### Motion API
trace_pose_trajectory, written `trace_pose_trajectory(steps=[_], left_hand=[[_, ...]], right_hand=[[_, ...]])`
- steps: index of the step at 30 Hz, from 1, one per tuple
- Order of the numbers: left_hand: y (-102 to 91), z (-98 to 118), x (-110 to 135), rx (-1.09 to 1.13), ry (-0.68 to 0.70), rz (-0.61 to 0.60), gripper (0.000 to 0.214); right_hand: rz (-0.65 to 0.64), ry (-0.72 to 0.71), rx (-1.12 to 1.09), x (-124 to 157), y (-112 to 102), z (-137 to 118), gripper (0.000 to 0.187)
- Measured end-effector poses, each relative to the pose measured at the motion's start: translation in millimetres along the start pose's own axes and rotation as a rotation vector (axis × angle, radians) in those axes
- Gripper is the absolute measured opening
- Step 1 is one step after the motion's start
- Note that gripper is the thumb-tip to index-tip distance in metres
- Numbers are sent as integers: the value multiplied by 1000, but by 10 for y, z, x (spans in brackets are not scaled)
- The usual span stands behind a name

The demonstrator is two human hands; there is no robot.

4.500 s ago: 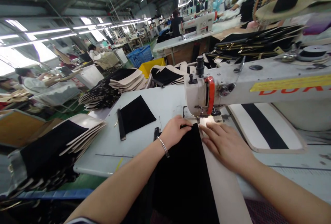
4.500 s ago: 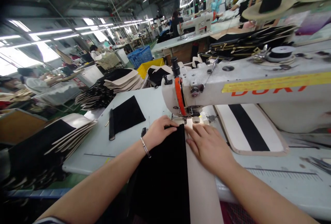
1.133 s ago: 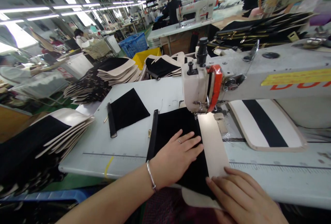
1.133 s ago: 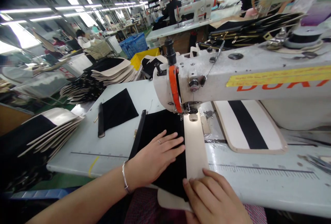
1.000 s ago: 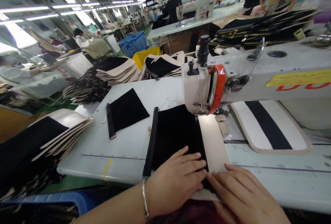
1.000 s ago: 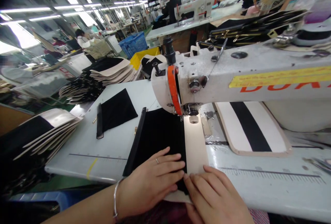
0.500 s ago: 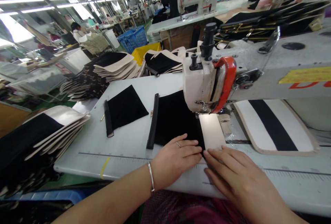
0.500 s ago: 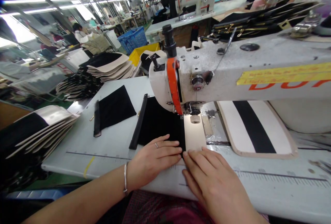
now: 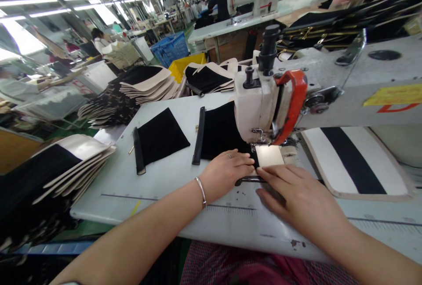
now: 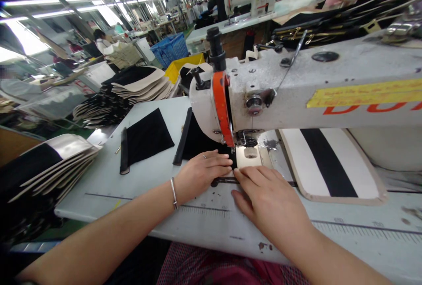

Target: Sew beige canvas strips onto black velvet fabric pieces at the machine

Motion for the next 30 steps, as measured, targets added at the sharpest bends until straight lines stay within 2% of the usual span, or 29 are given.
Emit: trace_pose_trajectory(steps=[11, 25, 30], left_hand=[[-35, -355, -248, -14, -65, 50, 25], [-83, -397, -294, -16, -83, 103, 25], [-33, -456, -303, -7, -136, 91, 24]], right_hand=[[-55, 35, 53, -270, 154, 195, 45], [-41, 65, 36, -292, 174, 211, 42], [-41, 65, 41, -287, 211, 223, 45]])
Point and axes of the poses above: each hand's wrist, its own x-axis away from the middle knuckle, its own y-axis out of the palm, z = x × y, the point moved 9 cm from there along -x, towards the middle knuckle, and after that the axes turned 2 degrees about x, right-handed, at the moved point
